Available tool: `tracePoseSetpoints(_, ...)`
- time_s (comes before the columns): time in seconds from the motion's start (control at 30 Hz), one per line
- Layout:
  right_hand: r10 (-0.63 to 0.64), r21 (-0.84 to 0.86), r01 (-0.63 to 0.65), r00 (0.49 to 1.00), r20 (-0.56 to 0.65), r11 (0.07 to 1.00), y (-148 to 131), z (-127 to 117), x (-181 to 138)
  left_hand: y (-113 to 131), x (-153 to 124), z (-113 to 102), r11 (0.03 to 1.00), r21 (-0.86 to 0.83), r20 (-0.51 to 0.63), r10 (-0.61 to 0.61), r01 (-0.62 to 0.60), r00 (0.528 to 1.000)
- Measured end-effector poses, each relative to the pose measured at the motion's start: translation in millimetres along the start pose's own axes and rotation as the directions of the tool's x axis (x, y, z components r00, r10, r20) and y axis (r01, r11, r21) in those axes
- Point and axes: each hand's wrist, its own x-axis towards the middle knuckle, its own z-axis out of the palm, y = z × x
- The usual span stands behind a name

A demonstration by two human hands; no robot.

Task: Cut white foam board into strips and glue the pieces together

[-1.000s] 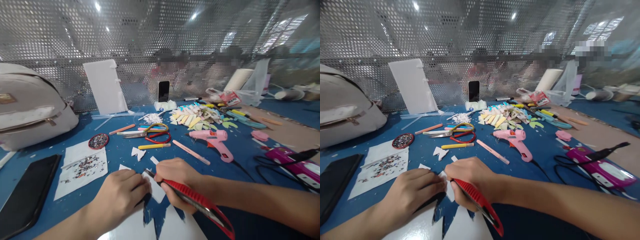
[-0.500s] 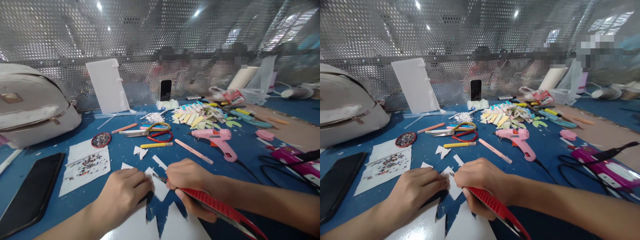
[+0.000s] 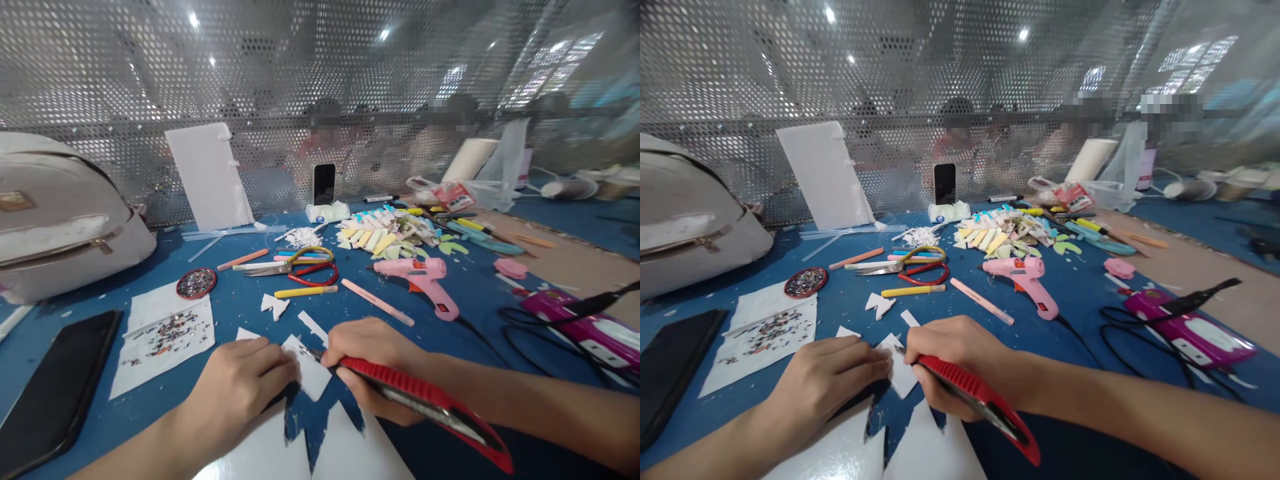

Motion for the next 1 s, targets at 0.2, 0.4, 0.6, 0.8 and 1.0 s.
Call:
tracePoseSetpoints(0.2,0.157,0.014,-0.159,0.983,0.092,0.987,1,2,2,0,-2,0,0.999,0.033,-0.011,0.008,-0.008,1.0)
tracePoseSetpoints(0.4,0.163,0.032,-0.162,0.986,-0.019,0.986,0,7,13,1,-2,0,0.999,0.052,-0.015,0.004,-0.004,1.0)
tracePoseSetpoints(0.6,0.147,-0.048,-0.146,0.989,0.009,0.988,3,14,14,1,0,-1,0.997,0.07,-0.026,0.013,-0.011,1.0)
tracePoseSetpoints(0.8,0.053,-0.062,-0.049,0.996,0.066,0.997,1,13,14,1,1,-2,0.997,0.073,-0.033,0.003,-0.001,0.999)
tracePoseSetpoints(1.0,0.065,-0.038,-0.063,0.995,0.075,0.997,1,16,18,1,-2,0,0.998,0.067,-0.014,-0.003,0.004,1.0)
